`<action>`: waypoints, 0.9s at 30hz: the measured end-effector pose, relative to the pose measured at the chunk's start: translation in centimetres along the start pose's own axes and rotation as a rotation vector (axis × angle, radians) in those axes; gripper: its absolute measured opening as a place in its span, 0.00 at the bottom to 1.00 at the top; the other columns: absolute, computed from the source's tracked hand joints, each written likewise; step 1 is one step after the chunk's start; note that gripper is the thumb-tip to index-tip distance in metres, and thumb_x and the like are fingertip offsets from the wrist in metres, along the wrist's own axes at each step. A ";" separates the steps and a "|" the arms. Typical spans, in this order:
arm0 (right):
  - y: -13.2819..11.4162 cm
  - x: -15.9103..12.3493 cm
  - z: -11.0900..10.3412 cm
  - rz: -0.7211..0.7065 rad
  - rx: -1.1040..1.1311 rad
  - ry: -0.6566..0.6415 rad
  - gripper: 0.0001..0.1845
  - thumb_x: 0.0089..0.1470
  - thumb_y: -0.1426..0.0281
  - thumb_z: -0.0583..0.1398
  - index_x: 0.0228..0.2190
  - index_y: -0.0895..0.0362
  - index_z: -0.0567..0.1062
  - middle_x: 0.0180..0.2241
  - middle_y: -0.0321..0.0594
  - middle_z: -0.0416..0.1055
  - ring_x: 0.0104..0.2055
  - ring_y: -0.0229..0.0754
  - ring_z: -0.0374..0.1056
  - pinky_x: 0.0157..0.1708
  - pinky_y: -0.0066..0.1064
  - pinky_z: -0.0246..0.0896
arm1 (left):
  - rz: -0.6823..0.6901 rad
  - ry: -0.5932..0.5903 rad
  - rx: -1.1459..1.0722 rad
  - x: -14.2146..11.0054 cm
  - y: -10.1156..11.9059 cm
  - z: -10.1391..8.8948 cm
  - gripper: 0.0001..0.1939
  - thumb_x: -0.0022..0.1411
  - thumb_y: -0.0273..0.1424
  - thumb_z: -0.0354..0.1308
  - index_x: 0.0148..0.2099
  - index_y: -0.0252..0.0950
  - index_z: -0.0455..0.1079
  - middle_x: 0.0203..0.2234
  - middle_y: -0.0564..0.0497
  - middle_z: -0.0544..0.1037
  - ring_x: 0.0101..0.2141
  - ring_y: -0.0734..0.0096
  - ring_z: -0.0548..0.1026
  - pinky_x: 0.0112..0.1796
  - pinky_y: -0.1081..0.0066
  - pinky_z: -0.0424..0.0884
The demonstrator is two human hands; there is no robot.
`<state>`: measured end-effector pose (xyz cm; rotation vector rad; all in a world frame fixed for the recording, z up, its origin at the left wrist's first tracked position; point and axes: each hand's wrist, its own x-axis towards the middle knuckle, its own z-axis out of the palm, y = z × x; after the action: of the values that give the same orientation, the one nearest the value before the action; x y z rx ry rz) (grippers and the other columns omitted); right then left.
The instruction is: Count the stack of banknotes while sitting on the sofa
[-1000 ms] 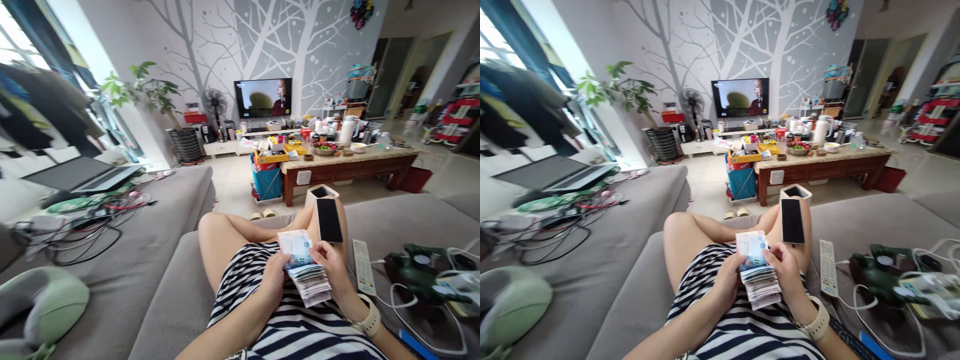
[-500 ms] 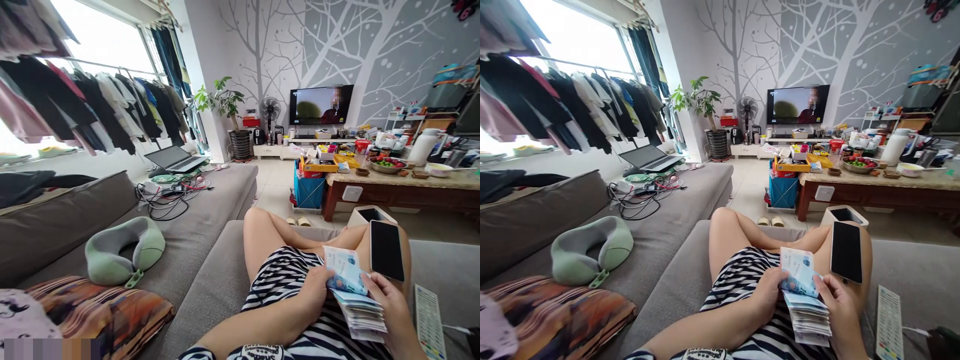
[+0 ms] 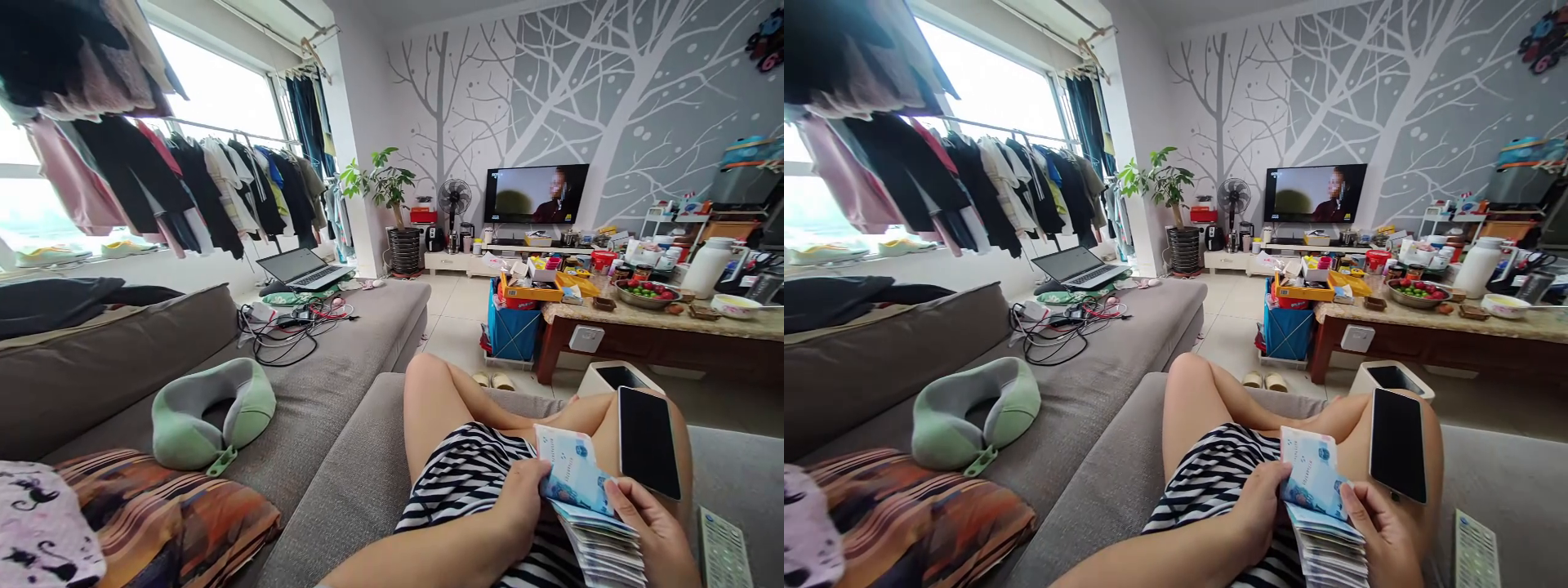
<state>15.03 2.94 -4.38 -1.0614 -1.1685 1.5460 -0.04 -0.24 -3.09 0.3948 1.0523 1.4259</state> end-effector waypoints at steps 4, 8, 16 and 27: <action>-1.1 -0.1 0.9 -0.006 0.058 -0.001 0.17 0.41 0.55 0.66 0.24 0.56 0.73 0.22 0.36 0.70 0.23 0.40 0.63 0.22 0.27 0.61 | -0.069 -0.050 0.030 -0.2 0.4 0.1 0.12 0.51 0.37 0.54 0.34 0.34 0.72 0.23 0.50 0.76 0.26 0.64 0.72 0.34 0.62 0.68; -2.0 0.3 1.6 -0.048 0.083 0.001 0.18 0.40 0.55 0.67 0.25 0.57 0.74 0.20 0.35 0.70 0.23 0.41 0.64 0.22 0.28 0.60 | -0.091 -0.135 0.086 -0.3 0.9 0.2 0.15 0.51 0.39 0.56 0.37 0.34 0.72 0.28 0.48 0.78 0.31 0.59 0.74 0.35 0.60 0.69; -0.8 2.0 1.6 -0.061 0.193 0.037 0.18 0.37 0.57 0.68 0.22 0.59 0.73 0.19 0.36 0.70 0.22 0.41 0.65 0.24 0.29 0.59 | -0.230 -0.132 0.233 0.2 1.9 0.6 0.16 0.52 0.33 0.52 0.40 0.31 0.74 0.31 0.44 0.79 0.33 0.62 0.74 0.35 0.65 0.70; 0.0 2.5 1.9 -0.040 0.314 0.052 0.17 0.36 0.59 0.69 0.21 0.58 0.72 0.17 0.33 0.68 0.21 0.39 0.64 0.23 0.28 0.57 | -0.196 -0.222 0.333 0.4 2.2 0.3 0.17 0.53 0.35 0.51 0.41 0.32 0.74 0.34 0.45 0.79 0.35 0.63 0.73 0.36 0.66 0.69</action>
<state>12.67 4.97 -4.30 -0.8576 -0.8703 1.5984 -1.23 0.61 -1.39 0.6558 1.1141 1.0089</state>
